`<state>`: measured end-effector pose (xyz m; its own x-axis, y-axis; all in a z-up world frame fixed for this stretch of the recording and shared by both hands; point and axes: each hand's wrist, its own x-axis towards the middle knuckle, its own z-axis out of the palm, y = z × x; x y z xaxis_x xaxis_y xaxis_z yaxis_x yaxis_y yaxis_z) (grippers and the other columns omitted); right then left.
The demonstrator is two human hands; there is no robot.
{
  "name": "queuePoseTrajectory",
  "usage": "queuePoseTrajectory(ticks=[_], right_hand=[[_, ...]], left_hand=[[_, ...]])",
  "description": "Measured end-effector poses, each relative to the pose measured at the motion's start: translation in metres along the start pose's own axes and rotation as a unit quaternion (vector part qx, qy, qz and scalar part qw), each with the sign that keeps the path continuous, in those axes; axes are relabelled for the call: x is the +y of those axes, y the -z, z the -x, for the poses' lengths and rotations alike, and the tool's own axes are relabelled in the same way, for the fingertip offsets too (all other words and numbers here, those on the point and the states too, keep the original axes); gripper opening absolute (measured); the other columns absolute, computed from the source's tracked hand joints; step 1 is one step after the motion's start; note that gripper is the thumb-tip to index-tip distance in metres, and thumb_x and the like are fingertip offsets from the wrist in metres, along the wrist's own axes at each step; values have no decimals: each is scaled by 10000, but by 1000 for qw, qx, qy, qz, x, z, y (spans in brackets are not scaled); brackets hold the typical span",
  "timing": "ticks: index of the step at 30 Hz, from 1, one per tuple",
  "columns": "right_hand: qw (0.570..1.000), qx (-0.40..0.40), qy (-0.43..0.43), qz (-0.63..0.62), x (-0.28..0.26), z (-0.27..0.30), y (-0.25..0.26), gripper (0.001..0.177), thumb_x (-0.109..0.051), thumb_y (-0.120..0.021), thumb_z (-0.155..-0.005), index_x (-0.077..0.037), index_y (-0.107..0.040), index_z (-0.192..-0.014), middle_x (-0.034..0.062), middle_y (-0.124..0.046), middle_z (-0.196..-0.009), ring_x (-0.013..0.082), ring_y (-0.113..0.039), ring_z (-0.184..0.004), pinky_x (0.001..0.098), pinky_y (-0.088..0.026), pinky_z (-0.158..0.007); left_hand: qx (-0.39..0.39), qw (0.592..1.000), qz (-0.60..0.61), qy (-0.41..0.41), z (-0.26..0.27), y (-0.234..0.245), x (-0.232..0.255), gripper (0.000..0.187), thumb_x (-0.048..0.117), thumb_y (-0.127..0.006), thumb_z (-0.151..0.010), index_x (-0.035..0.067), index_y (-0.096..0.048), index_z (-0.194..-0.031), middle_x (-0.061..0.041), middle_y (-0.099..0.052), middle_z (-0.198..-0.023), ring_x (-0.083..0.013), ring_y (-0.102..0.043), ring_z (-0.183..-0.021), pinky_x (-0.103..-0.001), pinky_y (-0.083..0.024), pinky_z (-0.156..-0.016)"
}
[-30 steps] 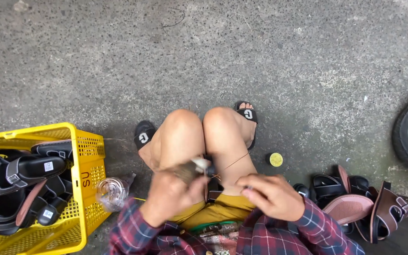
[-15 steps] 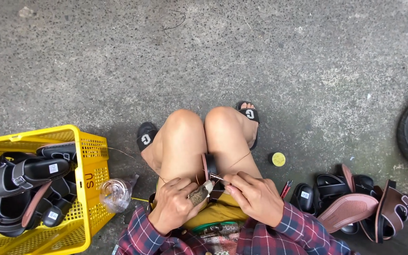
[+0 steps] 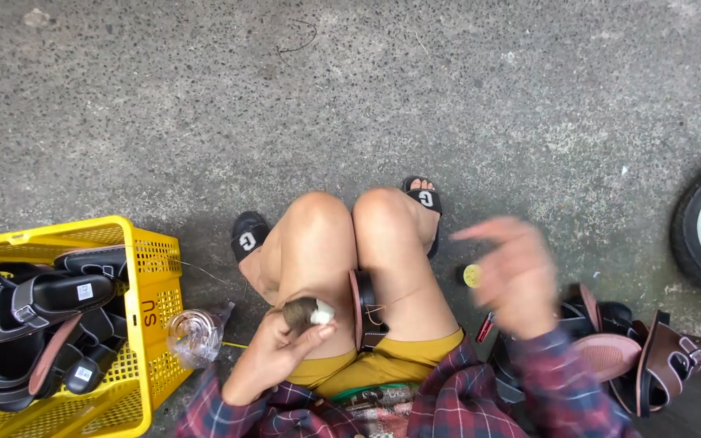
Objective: Hand-stitching the sole of a sandal using a needle and thread while sitting on the floor.
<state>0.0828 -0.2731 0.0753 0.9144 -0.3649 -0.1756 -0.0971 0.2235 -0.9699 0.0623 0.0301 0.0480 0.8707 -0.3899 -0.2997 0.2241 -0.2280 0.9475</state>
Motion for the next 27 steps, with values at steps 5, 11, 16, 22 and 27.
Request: queuePoseTrajectory(ticks=[5, 11, 16, 22, 27], right_hand=[[868, -332, 81, 360, 31, 42, -35, 313, -60, -739, -676, -86, -642, -972, -71, -647, -536, 54, -452, -321, 237, -319, -313], [827, -377, 55, 414, 8, 37, -38, 76, -127, -739, -688, -126, -670, -721, -17, -515, -393, 141, -413, -312, 287, -318, -348], [834, -396, 11, 383, 18, 25, -52, 74, -88, -717, -709, -108, -659, -750, -31, -510, -439, 124, -389, -353, 280, -320, -367], [854, -325, 48, 404, 28, -11, -22, 125, -118, -644, -801, -115, -674, -922, 25, -676, -728, 152, -604, -536, 285, -482, -428], [668, -243, 179, 680, -1, -4, -2, 428, -399, -453, -919, -325, -511, -1337, 42, -637, -862, 299, -692, -718, 481, -556, -521]], left_hand=[[16, 919, 373, -123, -24, -24, -4, 105, 69, -531, -925, 22, -625, -936, -157, -695, -928, -243, -670, -900, -391, -524, -892], [65, 854, 517, -6, -78, -32, -7, 78, 60, -549, -931, 42, -571, -859, -8, -505, -642, -82, -432, -524, -223, -388, -480], [154, 869, 467, -58, -140, 1, 25, 50, 92, -597, -884, 44, -585, -883, 4, -526, -646, -44, -385, -467, -191, -305, -401], [160, 896, 414, 31, -127, 40, 24, 165, 143, -546, -948, 35, -534, -823, -20, -434, -567, -59, -294, -402, -215, -227, -321], [207, 936, -285, -13, -71, 65, 3, 358, 342, -683, -871, 2, -576, -908, -207, -545, -738, -437, -570, -639, -571, -479, -657]])
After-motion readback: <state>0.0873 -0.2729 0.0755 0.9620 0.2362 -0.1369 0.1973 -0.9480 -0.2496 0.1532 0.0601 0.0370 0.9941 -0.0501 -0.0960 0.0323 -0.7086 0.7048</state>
